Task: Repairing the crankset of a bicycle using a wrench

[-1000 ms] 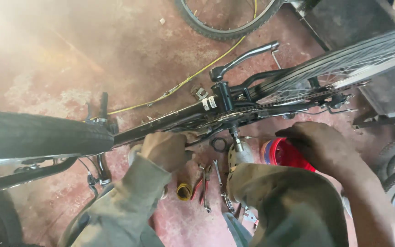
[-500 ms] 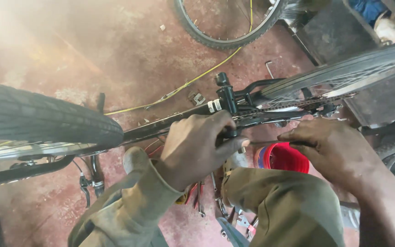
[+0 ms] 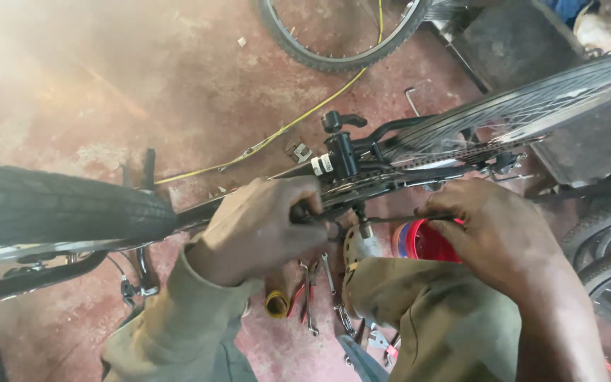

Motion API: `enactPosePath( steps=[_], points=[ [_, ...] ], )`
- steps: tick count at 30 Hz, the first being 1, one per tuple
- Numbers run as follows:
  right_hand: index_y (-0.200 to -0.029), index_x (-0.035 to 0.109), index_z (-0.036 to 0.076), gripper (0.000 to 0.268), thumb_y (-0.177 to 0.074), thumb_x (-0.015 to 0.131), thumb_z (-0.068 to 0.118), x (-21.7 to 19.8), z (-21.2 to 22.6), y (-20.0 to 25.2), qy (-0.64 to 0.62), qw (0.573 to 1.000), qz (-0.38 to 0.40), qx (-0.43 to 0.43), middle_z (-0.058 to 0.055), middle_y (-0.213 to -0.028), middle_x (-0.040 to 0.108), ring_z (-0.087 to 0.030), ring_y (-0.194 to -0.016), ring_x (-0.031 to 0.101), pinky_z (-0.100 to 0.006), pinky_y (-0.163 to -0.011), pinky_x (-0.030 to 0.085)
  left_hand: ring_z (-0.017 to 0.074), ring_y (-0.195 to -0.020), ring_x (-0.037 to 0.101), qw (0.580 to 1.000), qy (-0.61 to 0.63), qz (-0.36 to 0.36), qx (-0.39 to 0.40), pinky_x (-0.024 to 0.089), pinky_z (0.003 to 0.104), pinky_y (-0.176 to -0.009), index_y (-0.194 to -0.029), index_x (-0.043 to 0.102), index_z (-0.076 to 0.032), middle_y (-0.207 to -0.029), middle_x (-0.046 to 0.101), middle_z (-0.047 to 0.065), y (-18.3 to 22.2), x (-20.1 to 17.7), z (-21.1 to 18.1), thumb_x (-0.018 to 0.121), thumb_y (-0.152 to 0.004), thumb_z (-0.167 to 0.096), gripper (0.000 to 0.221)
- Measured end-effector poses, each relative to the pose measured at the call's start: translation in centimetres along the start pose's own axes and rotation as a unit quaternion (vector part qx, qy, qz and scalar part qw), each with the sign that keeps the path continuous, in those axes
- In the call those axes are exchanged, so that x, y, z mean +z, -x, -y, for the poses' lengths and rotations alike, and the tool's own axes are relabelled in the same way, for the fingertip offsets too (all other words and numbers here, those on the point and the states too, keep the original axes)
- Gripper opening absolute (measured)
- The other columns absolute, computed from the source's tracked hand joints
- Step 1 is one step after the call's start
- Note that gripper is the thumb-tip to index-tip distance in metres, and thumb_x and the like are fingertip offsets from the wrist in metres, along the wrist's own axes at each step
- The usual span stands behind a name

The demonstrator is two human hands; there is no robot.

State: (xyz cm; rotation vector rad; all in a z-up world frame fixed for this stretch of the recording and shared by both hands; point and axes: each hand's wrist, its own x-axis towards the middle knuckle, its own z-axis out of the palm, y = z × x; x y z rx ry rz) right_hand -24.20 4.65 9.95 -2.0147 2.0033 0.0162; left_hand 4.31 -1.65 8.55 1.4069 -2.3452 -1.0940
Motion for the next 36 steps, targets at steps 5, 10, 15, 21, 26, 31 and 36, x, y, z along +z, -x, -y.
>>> enactPosePath(
  steps=[5, 10, 15, 21, 26, 31, 36],
  points=[
    [-0.093, 0.086, 0.018, 0.018, -0.079, 0.076, 0.024, 1.0, -1.6, -2.4, -0.137, 0.984, 0.072, 0.093, 0.003, -0.096, 0.086, -0.012, -0.092, 0.076, -0.030, -0.081, 0.051, 0.0267, -0.099, 0.071, 0.979, -0.076, 0.120, -0.145, 0.051, 0.043, -0.081, -0.098, 0.072, -0.033, -0.105, 0.077, -0.004, -0.1, -0.1, 3.2, 0.065, -0.069, -0.034, 0.030],
    [-0.096, 0.084, 0.010, 0.019, -0.082, 0.074, 0.017, 7.8, -7.8, -5.2, -0.202, 0.974, 0.094, 0.033, -0.012, -0.096, 0.082, -0.031, -0.096, 0.071, -0.042, -0.089, 0.050, 0.0276, -0.095, 0.073, 0.955, -0.169, 0.126, -0.208, 0.056, 0.042, -0.077, -0.090, 0.077, -0.027, -0.096, 0.076, 0.002, -2.5, 3.3, 6.3, 0.071, -0.075, -0.031, 0.017],
    [-0.104, 0.082, 0.013, 0.024, -0.082, 0.075, 0.015, 18.1, -11.9, -8.8, -0.166, 0.979, 0.103, -0.053, -0.020, -0.103, 0.078, -0.044, -0.107, 0.070, -0.049, -0.096, 0.052, 0.0282, -0.071, 0.077, 0.952, -0.170, 0.109, -0.228, 0.059, 0.041, -0.069, -0.075, 0.076, -0.018, -0.069, 0.076, 0.007, -5.5, 9.0, 10.6, 0.063, -0.083, -0.031, 0.020],
    [-0.099, 0.080, 0.010, 0.021, -0.089, 0.069, 0.024, 19.9, -8.1, -9.5, -0.137, 0.981, 0.131, -0.047, -0.023, -0.101, 0.077, -0.046, -0.103, 0.071, -0.051, -0.095, 0.054, 0.0208, -0.071, 0.075, 0.948, -0.222, 0.145, -0.175, 0.056, 0.032, -0.064, -0.079, 0.074, -0.013, -0.068, 0.071, 0.007, -6.8, 11.2, 10.1, 0.053, -0.091, -0.018, 0.024],
    [-0.103, 0.076, 0.030, 0.025, -0.091, 0.058, 0.042, 18.6, -3.8, -8.6, -0.050, 0.972, 0.225, 0.050, -0.002, -0.108, 0.078, -0.029, -0.110, 0.072, -0.045, -0.094, 0.056, 0.0295, -0.075, 0.077, 0.960, -0.157, 0.142, -0.182, 0.060, 0.039, -0.065, -0.073, 0.076, -0.008, -0.066, 0.072, 0.011, -6.8, 9.3, 8.5, 0.055, -0.085, -0.016, 0.025],
    [-0.104, 0.073, 0.023, 0.025, -0.091, 0.063, 0.041, 21.5, -2.8, -5.9, -0.135, 0.977, 0.101, 0.134, -0.006, -0.090, 0.077, -0.028, -0.092, 0.075, -0.041, -0.079, 0.059, 0.0353, -0.082, 0.076, 0.966, -0.154, 0.170, -0.121, 0.060, 0.043, -0.074, -0.079, 0.078, -0.003, -0.074, 0.074, 0.018, -6.4, 9.3, 8.9, 0.060, -0.088, -0.026, 0.030],
    [-0.127, 0.063, 0.005, 0.041, -0.095, 0.072, 0.030, 22.2, 1.9, -1.0, -0.457, 0.809, -0.107, 0.354, -0.018, -0.074, 0.075, -0.027, -0.065, 0.076, -0.039, -0.064, 0.065, 0.0372, -0.078, 0.076, 0.970, -0.136, 0.159, -0.126, 0.058, 0.042, -0.072, -0.077, 0.076, -0.004, -0.072, 0.074, 0.019, -7.0, 9.4, 9.4, 0.064, -0.085, -0.029, 0.029]
  ],
)
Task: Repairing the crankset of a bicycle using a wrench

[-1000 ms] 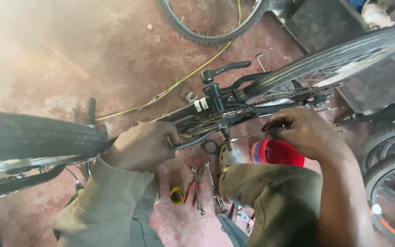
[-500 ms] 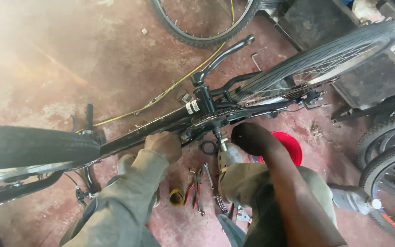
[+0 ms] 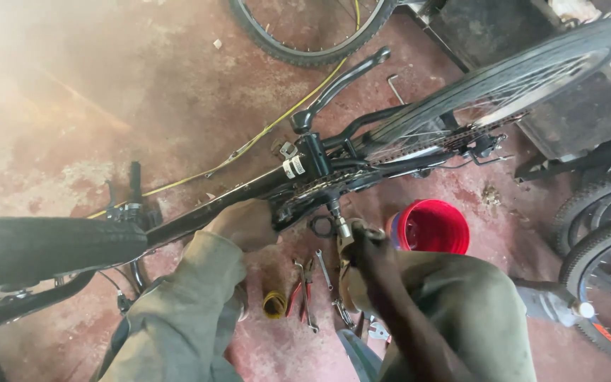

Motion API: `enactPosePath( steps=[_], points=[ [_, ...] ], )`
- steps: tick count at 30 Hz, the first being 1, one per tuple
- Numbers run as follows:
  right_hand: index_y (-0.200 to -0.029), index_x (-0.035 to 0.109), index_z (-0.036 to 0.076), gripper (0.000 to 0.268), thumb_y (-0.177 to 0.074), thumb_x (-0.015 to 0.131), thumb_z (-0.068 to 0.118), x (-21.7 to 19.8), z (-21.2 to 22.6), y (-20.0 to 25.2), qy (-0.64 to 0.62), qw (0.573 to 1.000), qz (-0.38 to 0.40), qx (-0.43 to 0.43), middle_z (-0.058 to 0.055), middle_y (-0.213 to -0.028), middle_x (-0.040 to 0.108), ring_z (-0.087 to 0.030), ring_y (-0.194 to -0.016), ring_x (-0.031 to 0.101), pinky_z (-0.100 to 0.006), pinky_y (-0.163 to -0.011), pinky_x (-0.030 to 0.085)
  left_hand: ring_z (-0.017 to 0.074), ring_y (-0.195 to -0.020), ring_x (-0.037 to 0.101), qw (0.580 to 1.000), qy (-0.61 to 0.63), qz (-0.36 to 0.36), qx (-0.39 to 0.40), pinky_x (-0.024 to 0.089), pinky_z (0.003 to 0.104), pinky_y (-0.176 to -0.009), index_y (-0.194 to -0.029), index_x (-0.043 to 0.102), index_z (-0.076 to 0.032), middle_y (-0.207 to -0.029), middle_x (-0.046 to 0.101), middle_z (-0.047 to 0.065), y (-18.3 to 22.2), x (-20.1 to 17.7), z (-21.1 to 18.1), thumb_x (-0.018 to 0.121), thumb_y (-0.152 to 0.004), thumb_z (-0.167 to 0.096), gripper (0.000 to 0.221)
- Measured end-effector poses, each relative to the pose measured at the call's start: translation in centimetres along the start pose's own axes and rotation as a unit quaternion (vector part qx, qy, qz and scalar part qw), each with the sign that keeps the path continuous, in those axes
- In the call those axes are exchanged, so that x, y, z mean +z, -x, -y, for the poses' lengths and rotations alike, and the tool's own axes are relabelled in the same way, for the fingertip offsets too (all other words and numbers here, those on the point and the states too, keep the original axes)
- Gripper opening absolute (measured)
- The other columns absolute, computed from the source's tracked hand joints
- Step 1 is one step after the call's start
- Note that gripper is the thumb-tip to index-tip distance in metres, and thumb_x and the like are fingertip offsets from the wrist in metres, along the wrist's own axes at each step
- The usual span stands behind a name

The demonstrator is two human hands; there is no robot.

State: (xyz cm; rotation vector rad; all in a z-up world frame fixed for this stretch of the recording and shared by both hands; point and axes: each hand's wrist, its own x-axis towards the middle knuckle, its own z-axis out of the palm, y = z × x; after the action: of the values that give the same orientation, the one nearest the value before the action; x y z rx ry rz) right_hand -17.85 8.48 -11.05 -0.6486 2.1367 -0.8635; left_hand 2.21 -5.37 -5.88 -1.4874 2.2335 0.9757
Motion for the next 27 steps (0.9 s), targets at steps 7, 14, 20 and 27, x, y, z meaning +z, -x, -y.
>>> enactPosePath(
  steps=[7, 14, 20, 27],
  points=[
    [-0.099, 0.052, 0.014, 0.010, -0.104, 0.057, 0.022, 2.0, 4.7, 6.5, -0.430, 0.898, 0.070, -0.062, -0.007, -0.074, 0.058, -0.010, -0.053, 0.047, -0.023, -0.045, 0.033, 0.0333, -0.071, 0.071, 0.998, -0.034, 0.058, 0.008, 0.053, 0.043, -0.066, -0.075, 0.070, -0.004, -0.071, 0.069, 0.015, 2.0, -1.8, -0.8, 0.059, -0.079, -0.055, 0.053],
    [-0.095, 0.059, 0.006, 0.032, -0.106, 0.051, 0.035, 2.4, 4.6, 5.1, -0.473, 0.876, 0.093, 0.013, -0.012, -0.066, 0.060, -0.012, -0.038, 0.036, -0.025, -0.038, 0.023, 0.0250, -0.064, 0.067, 0.998, -0.012, 0.066, 0.004, 0.052, 0.039, -0.064, -0.070, 0.064, -0.008, -0.065, 0.067, 0.008, 2.3, -3.3, -1.9, 0.063, -0.074, -0.045, 0.037],
    [-0.103, 0.068, -0.002, 0.042, -0.109, 0.047, 0.034, 1.4, 8.0, 6.0, -0.458, 0.879, 0.068, 0.113, -0.019, -0.073, 0.068, -0.011, -0.041, 0.042, -0.020, -0.044, 0.034, 0.0211, -0.053, 0.063, 0.998, -0.004, 0.057, 0.011, 0.048, 0.032, -0.056, -0.068, 0.069, -0.008, -0.057, 0.065, 0.008, 2.0, -3.6, -2.2, 0.069, -0.078, -0.035, 0.029],
    [-0.095, 0.059, 0.000, 0.009, -0.102, 0.060, 0.007, 2.1, 5.3, 3.6, -0.398, 0.915, 0.005, -0.062, -0.008, -0.061, 0.051, -0.012, -0.034, 0.039, -0.024, -0.031, 0.030, 0.0274, -0.065, 0.073, 0.998, 0.001, 0.054, 0.031, 0.053, 0.036, -0.060, -0.076, 0.074, -0.005, -0.066, 0.072, 0.014, 2.0, -3.9, -2.5, 0.072, -0.079, -0.033, 0.029]
  ],
)
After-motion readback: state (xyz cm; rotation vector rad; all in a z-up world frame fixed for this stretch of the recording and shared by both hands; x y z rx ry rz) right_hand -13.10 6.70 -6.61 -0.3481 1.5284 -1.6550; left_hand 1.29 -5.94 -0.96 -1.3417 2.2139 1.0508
